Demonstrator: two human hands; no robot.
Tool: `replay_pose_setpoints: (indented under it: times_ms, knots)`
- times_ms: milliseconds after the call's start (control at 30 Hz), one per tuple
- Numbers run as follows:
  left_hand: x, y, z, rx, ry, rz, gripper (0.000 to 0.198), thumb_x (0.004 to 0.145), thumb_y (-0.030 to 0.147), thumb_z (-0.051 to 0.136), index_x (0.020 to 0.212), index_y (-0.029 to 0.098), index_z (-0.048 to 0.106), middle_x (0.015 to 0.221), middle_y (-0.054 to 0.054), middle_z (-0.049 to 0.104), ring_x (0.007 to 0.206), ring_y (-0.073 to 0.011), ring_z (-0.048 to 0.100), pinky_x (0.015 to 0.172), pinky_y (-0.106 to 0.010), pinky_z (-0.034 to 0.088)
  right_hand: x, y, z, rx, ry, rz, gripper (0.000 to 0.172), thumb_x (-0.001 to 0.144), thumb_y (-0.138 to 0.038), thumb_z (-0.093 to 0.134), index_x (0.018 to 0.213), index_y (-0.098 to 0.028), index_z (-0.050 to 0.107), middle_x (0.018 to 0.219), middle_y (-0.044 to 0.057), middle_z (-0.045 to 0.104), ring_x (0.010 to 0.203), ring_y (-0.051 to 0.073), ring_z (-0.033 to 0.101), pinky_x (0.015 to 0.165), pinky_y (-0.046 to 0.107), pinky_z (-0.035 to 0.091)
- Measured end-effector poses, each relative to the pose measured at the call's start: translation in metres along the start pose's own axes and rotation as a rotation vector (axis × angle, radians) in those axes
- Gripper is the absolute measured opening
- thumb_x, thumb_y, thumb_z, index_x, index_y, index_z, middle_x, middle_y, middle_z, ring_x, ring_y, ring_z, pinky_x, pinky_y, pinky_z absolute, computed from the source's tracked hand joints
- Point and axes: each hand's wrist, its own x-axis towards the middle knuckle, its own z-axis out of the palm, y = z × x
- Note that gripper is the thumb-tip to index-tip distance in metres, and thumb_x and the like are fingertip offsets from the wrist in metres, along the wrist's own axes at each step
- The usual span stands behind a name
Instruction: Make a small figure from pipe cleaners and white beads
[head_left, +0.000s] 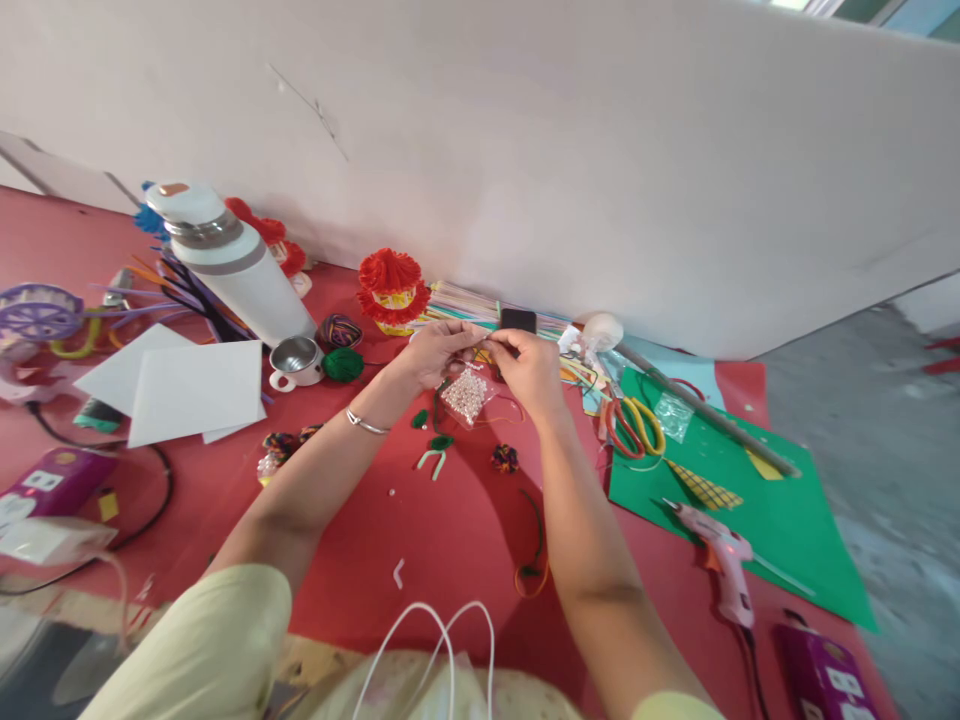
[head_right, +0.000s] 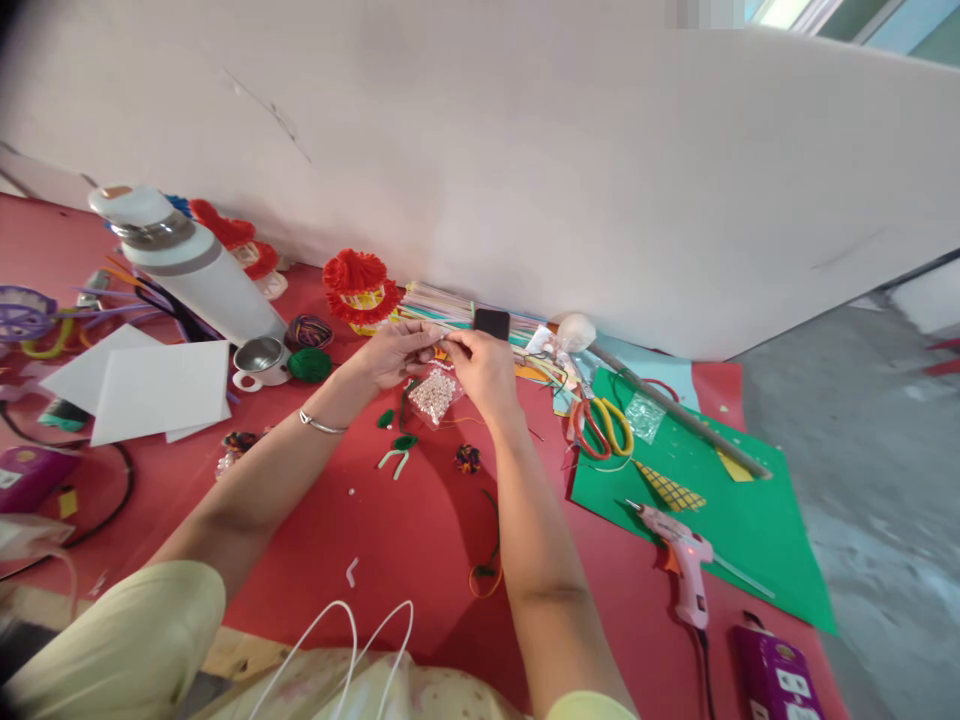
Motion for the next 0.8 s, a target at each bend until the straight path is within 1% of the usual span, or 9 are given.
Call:
replay_pose_setpoints:
  times_ms: [100,167,233,333,533,700,767,800]
  knots:
    - [0.0004,-0.0022,0.0002,0.021,0.042,0.035,0.033,0.069,0.029,0.093,0.074,0.011,0.065,0.057,0.001,0.059,0.044,-0.0034,0.044,0.037,-0.017,0.022,-0.0001,0.0001,0.0021,-0.051,0.011,-0.025,0.017,0.094,-0.031,0.069,0.102,-0.024,0.082,0.097,0.006,0.082,0.088,0.024,0.076,0.085,0.035,0.058]
    - [0.0007,-0.0033,0.0005,0.046,0.076,0.054,0.033,0.068,0.028,0.093,0.071,0.012,0.064,0.057,0.001,0.058,0.044,-0.0039,0.046,0.037,-0.017,0.024,-0.0003,-0.0001,0.0033,-0.056,0.009,-0.036,0.02,0.094,-0.028,0.068,0.109,-0.024,0.081,0.101,0.006,0.082,0.091,0.023,0.076,0.086,0.035,0.058]
    - [0.0007,-0.0039,0.0009,0.09,0.098,0.072,0.033,0.069,0.03,0.092,0.069,0.012,0.064,0.055,0.002,0.056,0.043,-0.0041,0.045,0.038,-0.018,0.026,-0.0005,-0.0001,0.0043,-0.074,-0.004,-0.057,0.023,0.096,-0.025,0.066,0.112,-0.025,0.081,0.106,0.006,0.082,0.095,0.023,0.076,0.089,0.035,0.057]
    - [0.0002,-0.0041,0.0018,0.184,0.134,0.105,0.031,0.074,0.033,0.088,0.069,0.014,0.063,0.051,0.003,0.054,0.04,-0.0047,0.043,0.038,-0.019,0.028,-0.0003,0.0008,0.0057,-0.091,-0.024,-0.074,0.022,0.097,-0.026,0.064,0.11,-0.026,0.082,0.108,0.006,0.081,0.098,0.023,0.075,0.091,0.034,0.056]
    - [-0.0018,-0.0037,0.0057,0.328,0.182,0.184,0.027,0.082,0.032,0.08,0.071,0.017,0.061,0.051,0.004,0.054,0.038,-0.0057,0.042,0.039,-0.02,0.027,-0.0001,0.0029,0.0079,0.013,-0.028,-0.078,0.02,0.097,-0.033,0.066,0.107,-0.025,0.081,0.106,0.007,0.081,0.094,0.022,0.074,0.088,0.034,0.056]
    - [-0.0028,-0.0021,0.0078,0.381,0.236,0.254,0.023,0.086,0.027,0.074,0.072,0.018,0.059,0.053,0.004,0.052,0.044,-0.0061,0.042,0.046,-0.019,0.029,-0.001,0.0039,0.0082,0.042,-0.026,-0.012,0.02,0.095,-0.035,0.065,0.098,-0.023,0.08,0.095,0.005,0.081,0.083,0.021,0.073,0.081,0.034,0.056]
    - [-0.0021,-0.0013,0.0066,0.45,0.266,0.317,0.019,0.087,0.023,0.071,0.073,0.018,0.06,0.056,0.004,0.051,0.05,-0.0074,0.043,0.05,-0.019,0.031,-0.0007,0.0057,0.0077,0.045,-0.039,0.013,0.019,0.094,-0.033,0.065,0.098,-0.022,0.08,0.094,0.005,0.081,0.081,0.02,0.072,0.081,0.033,0.056]
    - [-0.0015,-0.0012,0.0058,0.505,0.274,0.357,0.017,0.087,0.021,0.07,0.073,0.018,0.061,0.059,0.003,0.052,0.054,-0.0083,0.045,0.053,-0.019,0.033,-0.0004,0.0065,0.0074,0.05,-0.041,0.022,0.019,0.093,-0.032,0.065,0.1,-0.022,0.08,0.096,0.006,0.081,0.081,0.02,0.072,0.081,0.033,0.057]
